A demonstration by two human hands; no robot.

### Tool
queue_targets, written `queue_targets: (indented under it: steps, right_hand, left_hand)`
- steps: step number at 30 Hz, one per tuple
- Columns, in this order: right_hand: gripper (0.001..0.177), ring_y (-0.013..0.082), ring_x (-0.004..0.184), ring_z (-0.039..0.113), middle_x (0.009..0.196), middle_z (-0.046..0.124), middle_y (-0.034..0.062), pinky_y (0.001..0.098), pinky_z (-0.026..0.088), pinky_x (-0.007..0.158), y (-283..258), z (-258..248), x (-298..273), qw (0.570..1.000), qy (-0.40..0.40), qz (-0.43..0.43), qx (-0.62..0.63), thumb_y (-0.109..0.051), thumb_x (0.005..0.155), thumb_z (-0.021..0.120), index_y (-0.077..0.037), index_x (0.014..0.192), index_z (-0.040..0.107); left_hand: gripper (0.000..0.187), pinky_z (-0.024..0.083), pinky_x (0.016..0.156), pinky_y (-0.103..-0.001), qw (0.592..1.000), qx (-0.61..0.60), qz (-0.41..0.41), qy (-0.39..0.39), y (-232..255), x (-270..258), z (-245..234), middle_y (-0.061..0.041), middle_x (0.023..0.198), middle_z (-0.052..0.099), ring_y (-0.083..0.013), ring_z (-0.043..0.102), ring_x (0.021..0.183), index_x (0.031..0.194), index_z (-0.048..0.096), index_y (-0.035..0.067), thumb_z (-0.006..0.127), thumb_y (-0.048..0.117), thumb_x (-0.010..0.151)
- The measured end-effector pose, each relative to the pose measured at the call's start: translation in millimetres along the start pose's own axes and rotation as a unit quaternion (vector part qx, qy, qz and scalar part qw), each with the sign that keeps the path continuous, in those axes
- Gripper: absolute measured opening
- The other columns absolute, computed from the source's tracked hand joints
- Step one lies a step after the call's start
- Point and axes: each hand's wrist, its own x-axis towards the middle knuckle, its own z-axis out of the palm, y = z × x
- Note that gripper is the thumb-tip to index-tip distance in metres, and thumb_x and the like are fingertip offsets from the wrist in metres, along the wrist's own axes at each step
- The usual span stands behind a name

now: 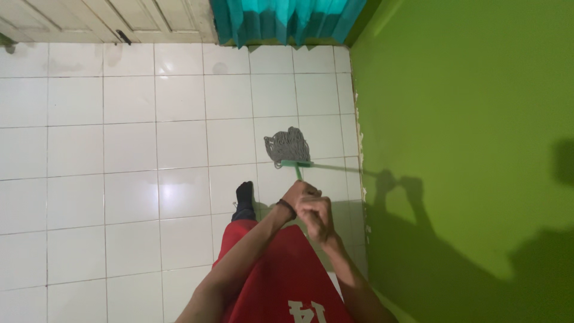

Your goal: The person mops a tiled floor using a mop, moving it back and forth across the surface near a door and a green wall.

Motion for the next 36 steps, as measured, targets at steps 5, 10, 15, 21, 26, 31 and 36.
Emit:
queue_targets:
  steps: [5, 10, 15, 21, 26, 31, 36]
  right_hand:
    - [0.043, 0.0148, 0.052, 0.038, 0.054, 0.042, 0.0045, 0.0323, 0.032, 0.053, -38, 14, 11, 0.996, -0.055, -0.032, 0.062, -0.029, 0.088, 0.05, -0.003, 0.056, 0.037]
    - [0.043, 0.0175, 0.052, 0.041, 0.054, 0.04, 0.0065, 0.0332, 0.035, 0.053, -50, 36, 33, 0.986, -0.115, -0.027, 0.116, -0.028, 0.085, 0.054, -0.001, 0.056, 0.037]
    - [0.035, 0.0195, 0.054, 0.042, 0.054, 0.042, 0.0081, 0.0343, 0.039, 0.056, -50, 59, 54, 0.969, -0.178, -0.009, 0.171, -0.022, 0.078, 0.054, -0.001, 0.055, 0.038]
    - [0.036, 0.0202, 0.056, 0.042, 0.057, 0.042, 0.0081, 0.0347, 0.038, 0.062, -41, 89, 73, 0.942, -0.243, 0.005, 0.232, -0.023, 0.079, 0.055, -0.001, 0.057, 0.037]
    - [0.032, 0.0212, 0.06, 0.043, 0.059, 0.043, 0.009, 0.0366, 0.039, 0.066, -19, 108, 87, 0.944, -0.248, 0.008, 0.217, -0.02, 0.076, 0.052, 0.0, 0.058, 0.036]
    - [0.028, 0.0226, 0.062, 0.045, 0.057, 0.045, 0.0096, 0.0377, 0.044, 0.071, 22, 117, 87, 0.961, -0.222, 0.004, 0.165, -0.018, 0.074, 0.05, 0.003, 0.06, 0.037]
    - [0.022, 0.0244, 0.064, 0.05, 0.058, 0.048, 0.012, 0.0386, 0.048, 0.07, 35, 112, 74, 0.969, -0.154, 0.035, 0.189, -0.011, 0.073, 0.048, 0.006, 0.06, 0.045]
  left_hand:
    - [0.021, 0.049, 0.053, -0.036, 0.993, -0.027, 0.095, 0.064, 11, -40, -38, -0.012, 0.062, 0.068, -0.0241, 0.065, 0.054, 0.067, 0.069, 0.006, 0.065, 0.02, 0.082]
    - [0.033, 0.047, 0.055, -0.041, 0.993, 0.019, 0.02, 0.115, 1, -58, -67, -0.018, 0.061, 0.065, -0.0326, 0.062, 0.054, 0.065, 0.066, 0.002, 0.065, 0.027, 0.088]
    - [0.026, 0.048, 0.057, -0.042, 0.985, 0.021, 0.022, 0.173, -15, -76, -98, -0.02, 0.064, 0.063, -0.0367, 0.062, 0.059, 0.068, 0.066, 0.004, 0.065, 0.024, 0.084]
    - [0.026, 0.048, 0.062, -0.047, 0.968, 0.087, -0.04, 0.233, -36, -99, -127, -0.019, 0.062, 0.065, -0.0397, 0.061, 0.062, 0.061, 0.064, 0.003, 0.065, 0.022, 0.08]
    - [0.027, 0.05, 0.065, -0.05, 0.95, 0.083, -0.085, 0.288, -54, -105, -153, -0.021, 0.072, 0.068, -0.042, 0.066, 0.072, 0.067, 0.066, 0.005, 0.066, 0.027, 0.082]
    - [0.029, 0.05, 0.067, -0.053, 0.931, 0.14, -0.107, 0.32, -85, -98, -166, -0.022, 0.072, 0.068, -0.0452, 0.063, 0.075, 0.066, 0.069, 0.004, 0.067, 0.029, 0.082]
    - [0.033, 0.051, 0.072, -0.05, 0.935, 0.197, -0.036, 0.293, -118, -82, -159, -0.022, 0.07, 0.065, -0.0427, 0.063, 0.073, 0.06, 0.064, 0.001, 0.071, 0.027, 0.079]
